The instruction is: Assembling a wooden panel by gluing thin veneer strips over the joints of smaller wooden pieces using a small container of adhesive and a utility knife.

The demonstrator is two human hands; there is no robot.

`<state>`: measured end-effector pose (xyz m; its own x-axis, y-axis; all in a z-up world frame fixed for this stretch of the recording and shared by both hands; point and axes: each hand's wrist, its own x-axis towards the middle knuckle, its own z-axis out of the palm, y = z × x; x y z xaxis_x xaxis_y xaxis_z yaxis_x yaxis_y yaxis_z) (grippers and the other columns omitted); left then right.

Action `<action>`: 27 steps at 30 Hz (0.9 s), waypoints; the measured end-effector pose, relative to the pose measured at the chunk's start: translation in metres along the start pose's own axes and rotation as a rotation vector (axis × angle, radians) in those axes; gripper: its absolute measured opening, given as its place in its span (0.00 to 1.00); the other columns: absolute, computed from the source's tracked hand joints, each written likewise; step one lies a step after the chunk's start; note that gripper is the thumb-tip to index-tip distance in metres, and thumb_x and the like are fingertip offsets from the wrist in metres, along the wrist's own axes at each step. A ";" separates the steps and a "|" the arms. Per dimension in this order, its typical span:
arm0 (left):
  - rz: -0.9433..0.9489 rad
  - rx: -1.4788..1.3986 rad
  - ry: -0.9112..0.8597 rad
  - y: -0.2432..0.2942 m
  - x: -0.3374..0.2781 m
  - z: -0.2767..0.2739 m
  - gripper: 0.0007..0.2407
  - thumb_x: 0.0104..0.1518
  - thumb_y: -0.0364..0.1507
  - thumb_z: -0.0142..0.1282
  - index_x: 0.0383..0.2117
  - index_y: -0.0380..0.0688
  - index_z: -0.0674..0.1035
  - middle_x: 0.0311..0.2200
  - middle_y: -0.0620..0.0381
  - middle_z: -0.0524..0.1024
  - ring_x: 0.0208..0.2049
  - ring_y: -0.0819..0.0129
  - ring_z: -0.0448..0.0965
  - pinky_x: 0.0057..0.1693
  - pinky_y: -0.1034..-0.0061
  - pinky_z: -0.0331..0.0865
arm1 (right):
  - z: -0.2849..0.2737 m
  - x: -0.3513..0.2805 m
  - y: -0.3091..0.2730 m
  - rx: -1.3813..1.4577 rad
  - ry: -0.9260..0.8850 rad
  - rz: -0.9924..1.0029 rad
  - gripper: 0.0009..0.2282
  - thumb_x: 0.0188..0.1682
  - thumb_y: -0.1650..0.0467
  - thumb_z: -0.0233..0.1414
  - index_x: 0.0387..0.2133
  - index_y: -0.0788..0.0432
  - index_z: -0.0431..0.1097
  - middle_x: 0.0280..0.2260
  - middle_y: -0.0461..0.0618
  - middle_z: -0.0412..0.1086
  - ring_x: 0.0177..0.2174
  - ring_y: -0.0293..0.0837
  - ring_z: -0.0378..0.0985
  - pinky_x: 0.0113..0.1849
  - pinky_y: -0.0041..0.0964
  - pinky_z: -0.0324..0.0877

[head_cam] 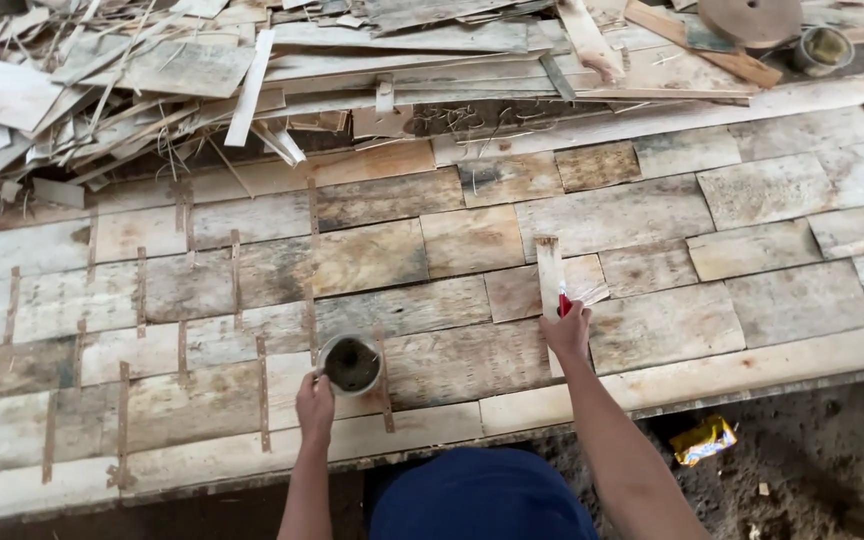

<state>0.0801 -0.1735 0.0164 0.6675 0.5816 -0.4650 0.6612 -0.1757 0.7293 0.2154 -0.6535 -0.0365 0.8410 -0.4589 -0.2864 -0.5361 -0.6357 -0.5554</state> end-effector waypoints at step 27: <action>-0.163 0.040 -0.233 0.009 -0.038 0.074 0.16 0.62 0.42 0.52 0.55 0.58 0.77 0.51 0.53 0.79 0.51 0.56 0.81 0.56 0.56 0.73 | -0.031 0.043 0.001 -0.252 -0.100 -0.181 0.22 0.47 0.61 0.58 0.53 0.55 0.65 0.47 0.53 0.66 0.48 0.58 0.75 0.49 0.52 0.70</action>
<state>0.0864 -0.2554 0.0037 0.6091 0.4071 -0.6806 0.7760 -0.1289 0.6174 0.2490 -0.6926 -0.0253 0.9205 -0.2691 -0.2832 -0.3680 -0.8407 -0.3973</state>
